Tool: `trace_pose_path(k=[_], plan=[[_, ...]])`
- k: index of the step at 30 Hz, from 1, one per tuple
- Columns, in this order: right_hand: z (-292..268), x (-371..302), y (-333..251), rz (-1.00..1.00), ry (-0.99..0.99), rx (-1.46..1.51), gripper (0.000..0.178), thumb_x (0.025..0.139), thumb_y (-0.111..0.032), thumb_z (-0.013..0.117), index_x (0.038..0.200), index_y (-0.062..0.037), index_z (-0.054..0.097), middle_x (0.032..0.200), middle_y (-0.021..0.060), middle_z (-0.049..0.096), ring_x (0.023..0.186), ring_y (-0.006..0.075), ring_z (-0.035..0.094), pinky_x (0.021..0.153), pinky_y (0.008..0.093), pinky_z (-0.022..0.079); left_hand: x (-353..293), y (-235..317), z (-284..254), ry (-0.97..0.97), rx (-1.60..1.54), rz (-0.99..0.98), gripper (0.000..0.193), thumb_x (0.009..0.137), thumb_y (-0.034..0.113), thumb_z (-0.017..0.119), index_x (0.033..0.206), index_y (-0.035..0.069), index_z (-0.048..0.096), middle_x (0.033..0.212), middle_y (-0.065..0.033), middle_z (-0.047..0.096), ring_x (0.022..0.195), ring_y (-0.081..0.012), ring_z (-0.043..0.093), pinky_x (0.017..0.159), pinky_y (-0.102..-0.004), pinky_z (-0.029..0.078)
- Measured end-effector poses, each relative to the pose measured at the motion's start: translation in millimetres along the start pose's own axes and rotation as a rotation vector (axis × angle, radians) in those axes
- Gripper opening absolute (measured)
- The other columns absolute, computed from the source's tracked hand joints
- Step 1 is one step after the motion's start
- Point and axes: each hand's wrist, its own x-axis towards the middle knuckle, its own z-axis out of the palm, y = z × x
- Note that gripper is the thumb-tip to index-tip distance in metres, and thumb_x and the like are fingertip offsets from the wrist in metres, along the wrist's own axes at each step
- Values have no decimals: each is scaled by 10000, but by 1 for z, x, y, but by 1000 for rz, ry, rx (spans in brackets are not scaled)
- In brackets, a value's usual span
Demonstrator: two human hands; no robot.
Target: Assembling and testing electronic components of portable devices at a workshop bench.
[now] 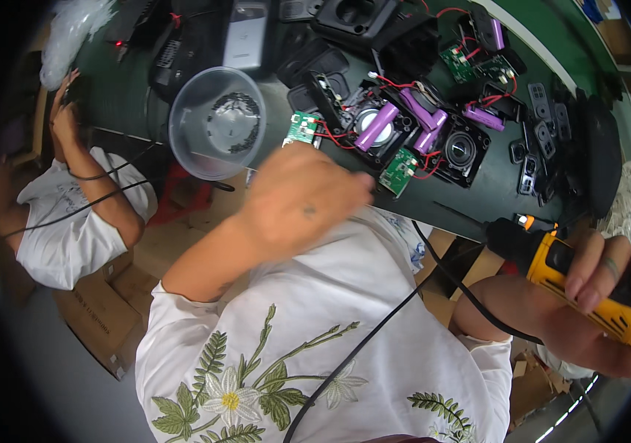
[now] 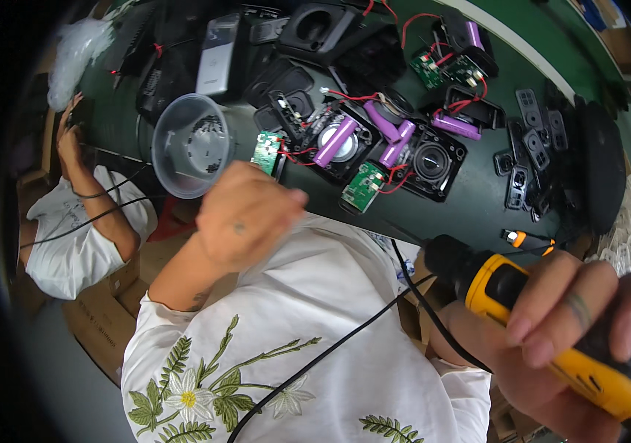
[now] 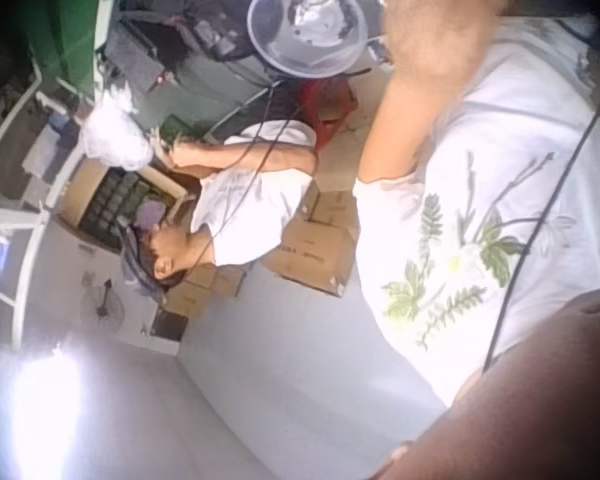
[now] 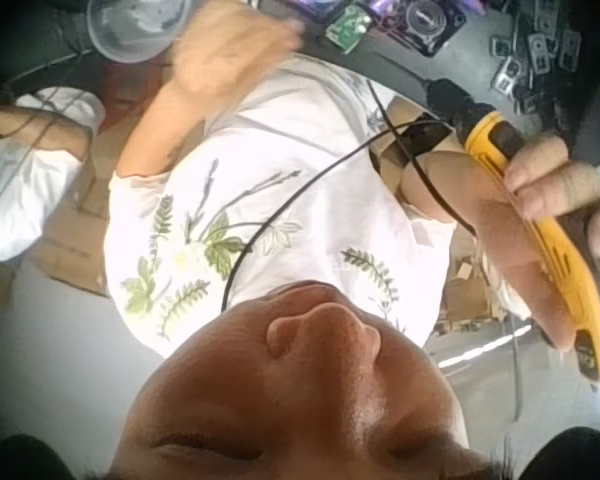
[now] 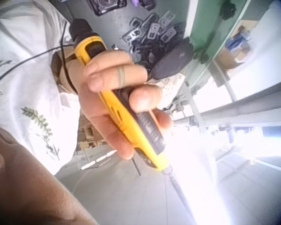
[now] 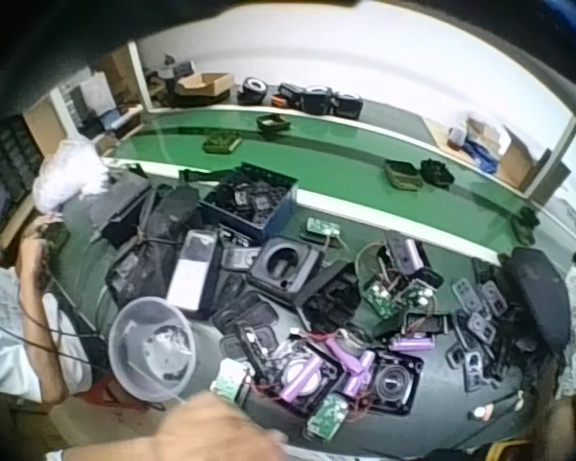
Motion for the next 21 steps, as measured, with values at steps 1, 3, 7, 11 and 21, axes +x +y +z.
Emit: trace_pose_path(k=[1,3,7,11,21], plan=[[-3,3,1,48,-65,-13,601,1027,-414,437,1466,-33,287,1269,209,523,817,291,633,609,372,564,-3,-7,-16,-7,124,-24,269,704,7,770,950,-30,666,785,-93,639,667,-247,584,581,-351,444],[-15,-20,-7,99,54,-112,805,855,-538,642,1381,27,414,1132,152,519,644,170,532,567,308,409,-13,-16,-49,-13,372,-150,225,745,14,747,956,-16,675,789,-93,639,682,-254,585,605,-356,454],[-28,-29,-8,163,-170,-167,884,854,-502,703,1480,-20,306,1209,182,488,751,208,602,608,336,497,-33,-25,-95,-146,643,-512,153,823,29,692,972,-5,690,804,-96,632,742,-289,604,692,-369,475],[-13,-31,-7,262,34,-119,848,875,-452,694,1474,-6,292,1213,194,475,784,225,595,653,345,492,-48,-29,-107,-230,639,-633,150,834,56,683,973,3,700,882,-97,633,832,-302,608,745,-372,472],[19,-21,29,494,55,-162,729,918,-441,591,1420,36,363,1247,172,524,908,209,557,813,368,463,-80,18,-46,78,115,-343,234,744,51,757,966,18,690,882,-119,673,808,-291,640,717,-368,516]])
